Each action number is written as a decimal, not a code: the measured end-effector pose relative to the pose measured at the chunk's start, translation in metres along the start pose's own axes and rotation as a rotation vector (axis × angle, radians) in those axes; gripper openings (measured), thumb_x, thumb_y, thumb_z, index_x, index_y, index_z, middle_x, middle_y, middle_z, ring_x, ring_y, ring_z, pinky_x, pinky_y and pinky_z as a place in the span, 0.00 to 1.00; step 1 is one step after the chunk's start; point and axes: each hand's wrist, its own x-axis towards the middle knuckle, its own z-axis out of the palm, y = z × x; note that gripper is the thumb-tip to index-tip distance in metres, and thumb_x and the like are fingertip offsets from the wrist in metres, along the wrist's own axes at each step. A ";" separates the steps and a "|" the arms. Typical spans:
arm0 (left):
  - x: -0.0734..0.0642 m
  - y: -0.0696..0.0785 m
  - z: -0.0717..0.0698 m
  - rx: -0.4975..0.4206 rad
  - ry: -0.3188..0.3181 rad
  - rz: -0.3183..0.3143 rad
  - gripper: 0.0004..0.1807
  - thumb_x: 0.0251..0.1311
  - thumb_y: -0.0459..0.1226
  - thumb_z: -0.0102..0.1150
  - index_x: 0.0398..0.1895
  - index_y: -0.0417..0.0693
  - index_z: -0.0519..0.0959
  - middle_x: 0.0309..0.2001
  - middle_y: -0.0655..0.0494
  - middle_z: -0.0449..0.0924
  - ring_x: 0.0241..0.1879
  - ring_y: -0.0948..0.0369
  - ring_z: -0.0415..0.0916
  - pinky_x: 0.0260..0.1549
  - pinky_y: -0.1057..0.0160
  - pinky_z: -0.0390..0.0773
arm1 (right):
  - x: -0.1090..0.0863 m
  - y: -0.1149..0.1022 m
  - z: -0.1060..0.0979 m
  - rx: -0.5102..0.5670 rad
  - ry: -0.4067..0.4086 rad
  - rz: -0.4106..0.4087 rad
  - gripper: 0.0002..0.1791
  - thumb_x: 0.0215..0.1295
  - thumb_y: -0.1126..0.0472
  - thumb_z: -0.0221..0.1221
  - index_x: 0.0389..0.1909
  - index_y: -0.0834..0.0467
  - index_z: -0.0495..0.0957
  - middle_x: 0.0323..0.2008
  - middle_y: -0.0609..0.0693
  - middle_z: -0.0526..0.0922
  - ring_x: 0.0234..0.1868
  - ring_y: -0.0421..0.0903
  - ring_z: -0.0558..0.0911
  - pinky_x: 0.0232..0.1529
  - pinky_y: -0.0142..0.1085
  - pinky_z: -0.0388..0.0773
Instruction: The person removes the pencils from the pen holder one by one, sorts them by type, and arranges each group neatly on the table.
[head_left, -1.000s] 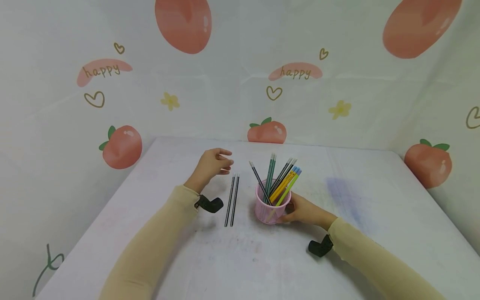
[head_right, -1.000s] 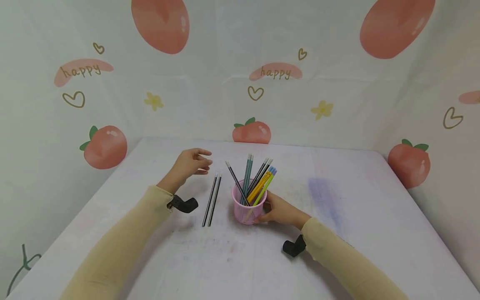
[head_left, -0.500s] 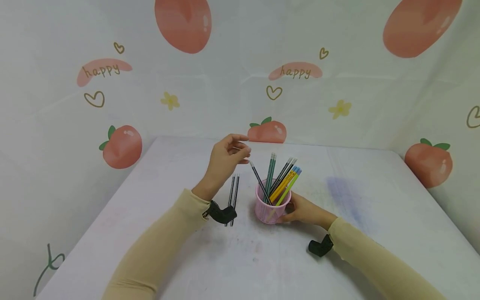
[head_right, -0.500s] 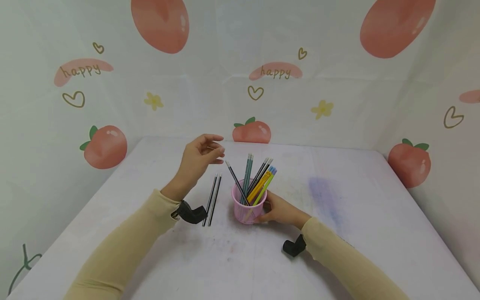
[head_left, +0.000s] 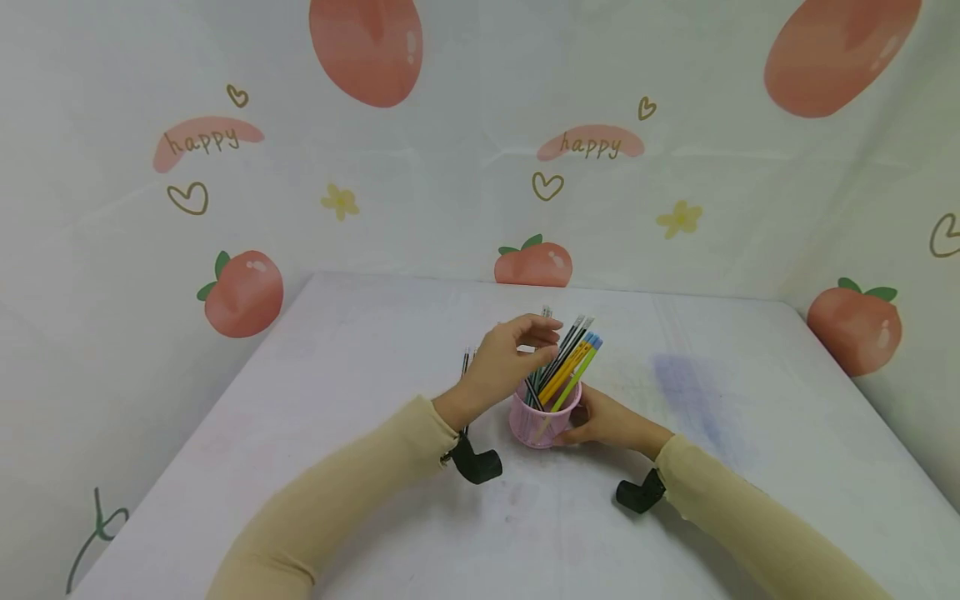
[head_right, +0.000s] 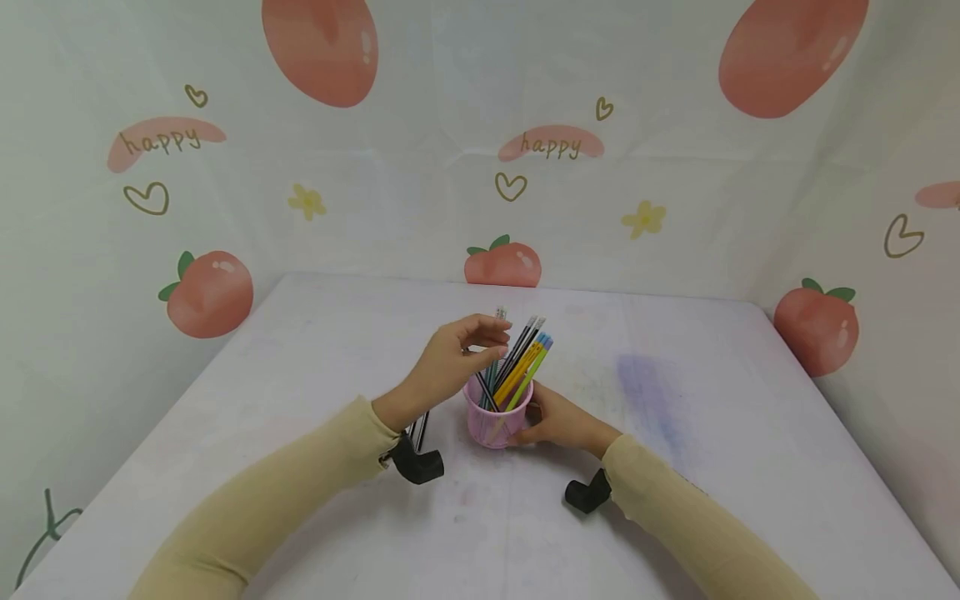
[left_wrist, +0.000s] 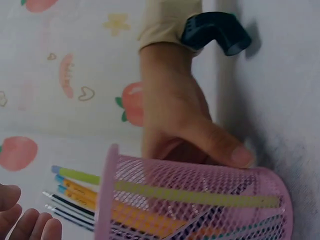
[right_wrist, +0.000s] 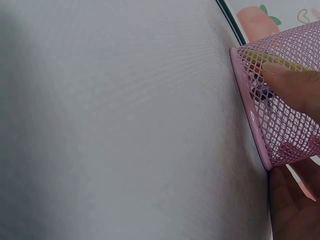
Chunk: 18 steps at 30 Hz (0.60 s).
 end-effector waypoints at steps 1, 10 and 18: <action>0.000 0.000 0.002 0.004 -0.016 -0.014 0.16 0.64 0.34 0.60 0.55 0.43 0.77 0.49 0.49 0.82 0.48 0.58 0.81 0.48 0.65 0.80 | 0.000 0.000 0.000 -0.007 -0.001 -0.006 0.50 0.55 0.61 0.70 0.72 0.64 0.49 0.67 0.63 0.65 0.66 0.59 0.67 0.68 0.57 0.60; 0.003 -0.004 0.016 0.048 -0.096 -0.098 0.18 0.63 0.37 0.61 0.56 0.47 0.77 0.51 0.55 0.81 0.52 0.61 0.78 0.49 0.67 0.79 | -0.002 0.000 0.000 0.012 -0.012 -0.009 0.52 0.55 0.62 0.70 0.73 0.64 0.45 0.65 0.63 0.67 0.64 0.57 0.68 0.66 0.55 0.65; 0.006 -0.004 0.019 0.099 -0.098 -0.128 0.19 0.63 0.36 0.61 0.58 0.49 0.76 0.52 0.55 0.80 0.53 0.62 0.78 0.48 0.68 0.80 | -0.002 0.000 0.000 0.016 -0.016 -0.013 0.53 0.55 0.62 0.70 0.74 0.63 0.45 0.65 0.62 0.68 0.65 0.58 0.68 0.66 0.54 0.65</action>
